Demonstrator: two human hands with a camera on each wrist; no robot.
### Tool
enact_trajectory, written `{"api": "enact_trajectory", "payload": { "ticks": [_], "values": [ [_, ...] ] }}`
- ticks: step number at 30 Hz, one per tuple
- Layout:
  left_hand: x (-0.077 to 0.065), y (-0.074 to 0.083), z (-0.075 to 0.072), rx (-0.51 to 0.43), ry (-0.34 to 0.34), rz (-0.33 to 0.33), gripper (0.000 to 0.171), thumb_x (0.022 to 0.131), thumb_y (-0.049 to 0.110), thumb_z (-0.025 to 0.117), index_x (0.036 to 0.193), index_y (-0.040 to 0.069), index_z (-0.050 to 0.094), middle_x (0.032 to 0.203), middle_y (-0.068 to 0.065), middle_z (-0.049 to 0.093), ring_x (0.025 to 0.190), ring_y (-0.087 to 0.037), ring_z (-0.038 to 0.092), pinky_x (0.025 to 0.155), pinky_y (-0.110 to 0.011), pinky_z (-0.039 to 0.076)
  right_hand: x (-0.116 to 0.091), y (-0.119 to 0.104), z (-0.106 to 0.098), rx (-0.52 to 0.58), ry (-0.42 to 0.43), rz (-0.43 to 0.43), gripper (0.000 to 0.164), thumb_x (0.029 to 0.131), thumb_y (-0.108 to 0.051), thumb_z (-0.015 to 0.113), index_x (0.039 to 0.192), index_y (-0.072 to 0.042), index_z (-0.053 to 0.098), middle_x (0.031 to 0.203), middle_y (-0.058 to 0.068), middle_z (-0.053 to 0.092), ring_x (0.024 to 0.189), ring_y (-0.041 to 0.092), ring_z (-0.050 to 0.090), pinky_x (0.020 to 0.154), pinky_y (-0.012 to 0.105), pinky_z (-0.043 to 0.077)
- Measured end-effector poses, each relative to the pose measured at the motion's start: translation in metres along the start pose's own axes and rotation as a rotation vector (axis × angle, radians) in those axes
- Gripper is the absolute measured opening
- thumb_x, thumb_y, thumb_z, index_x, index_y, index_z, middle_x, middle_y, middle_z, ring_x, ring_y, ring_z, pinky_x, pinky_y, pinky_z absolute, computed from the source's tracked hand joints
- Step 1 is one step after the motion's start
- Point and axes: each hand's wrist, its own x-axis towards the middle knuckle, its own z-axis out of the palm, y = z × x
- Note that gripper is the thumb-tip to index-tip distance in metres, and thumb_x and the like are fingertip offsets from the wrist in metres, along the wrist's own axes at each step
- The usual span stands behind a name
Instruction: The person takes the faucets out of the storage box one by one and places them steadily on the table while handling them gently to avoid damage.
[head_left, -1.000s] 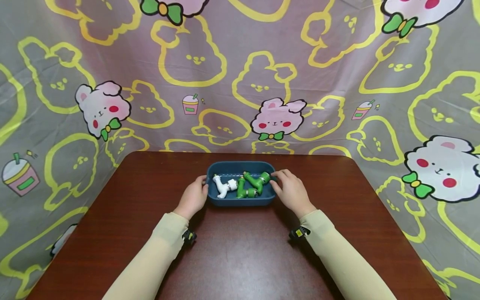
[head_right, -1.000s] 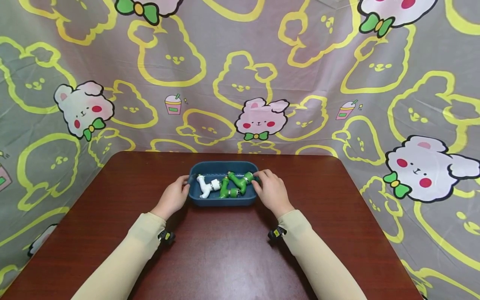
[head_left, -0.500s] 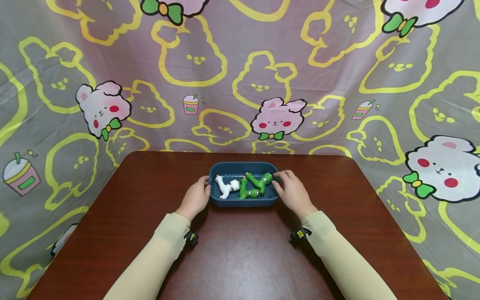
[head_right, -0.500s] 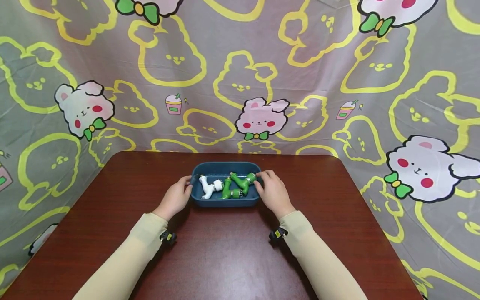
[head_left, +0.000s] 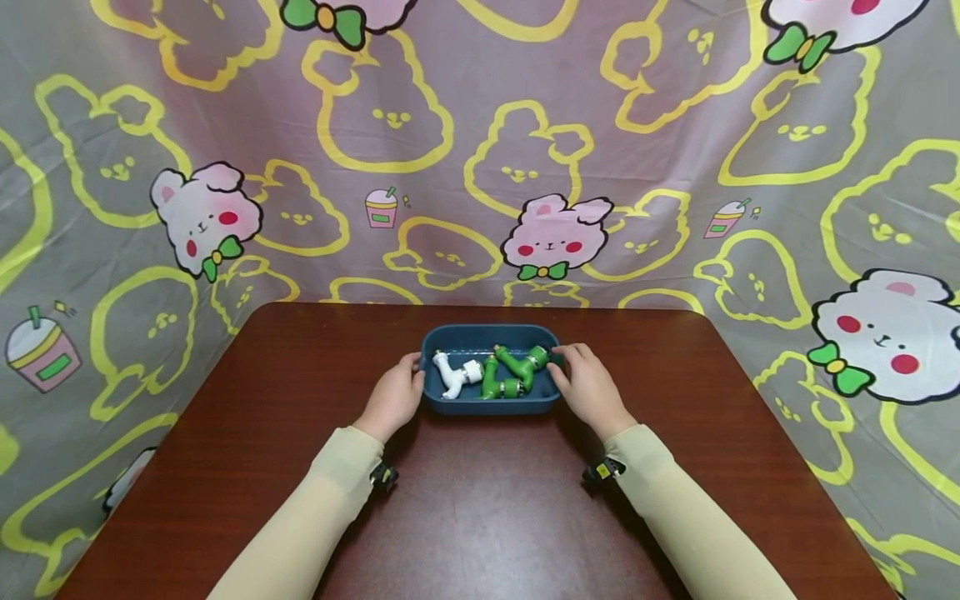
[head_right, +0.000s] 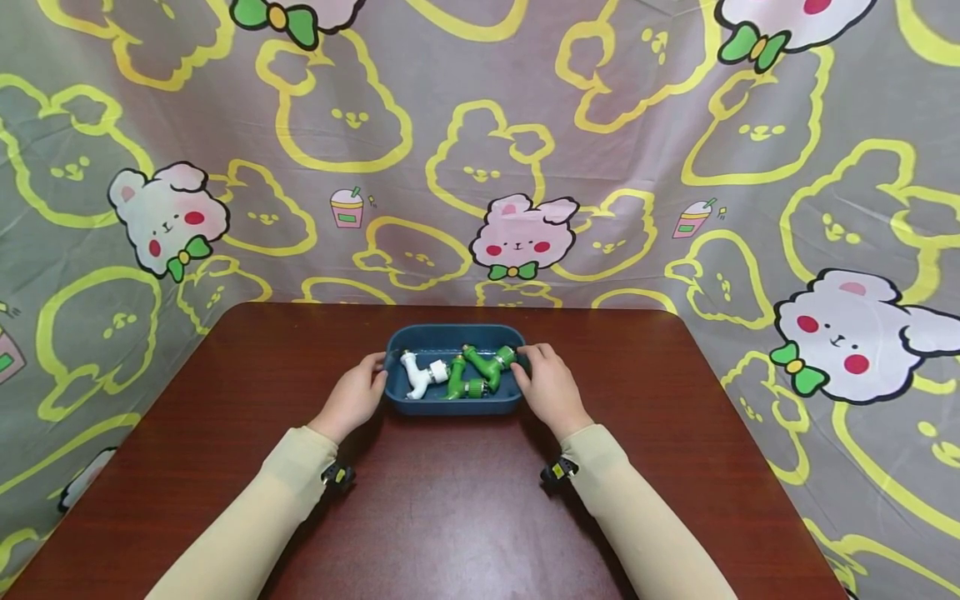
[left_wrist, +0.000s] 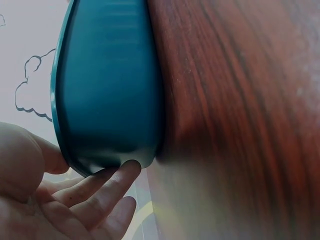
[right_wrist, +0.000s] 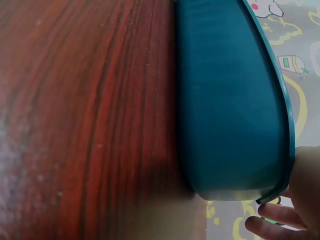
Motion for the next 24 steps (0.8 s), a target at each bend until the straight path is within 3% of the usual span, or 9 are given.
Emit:
{"api": "enact_trajectory", "payload": {
  "ticks": [19,24],
  "values": [
    [-0.0044,0.0051,-0.0006,-0.007,-0.041,-0.016,0.044,0.106,0.011,0.054,0.146,-0.007,0.048,0.132,-0.025,0.066,0.118,-0.036,0.067,0.1,-0.05,0.054,-0.0086,0.0027,-0.0023,-0.001,0.017,0.002,0.037,0.101,-0.026,0.068,0.129,-0.003,0.066,0.123,0.018,0.063,0.099,0.029,0.062,0.092,0.047,0.056],
    [-0.005,0.0053,0.0003,-0.009,-0.044,-0.016,0.045,0.106,0.012,0.054,0.146,-0.007,0.048,0.132,-0.024,0.066,0.118,-0.035,0.067,0.1,-0.05,0.055,-0.0101,0.0028,-0.0022,0.031,0.015,0.031,0.041,0.1,-0.025,0.068,0.133,-0.001,0.063,0.125,0.019,0.062,0.106,0.031,0.064,0.096,0.049,0.056]
  ]
}}
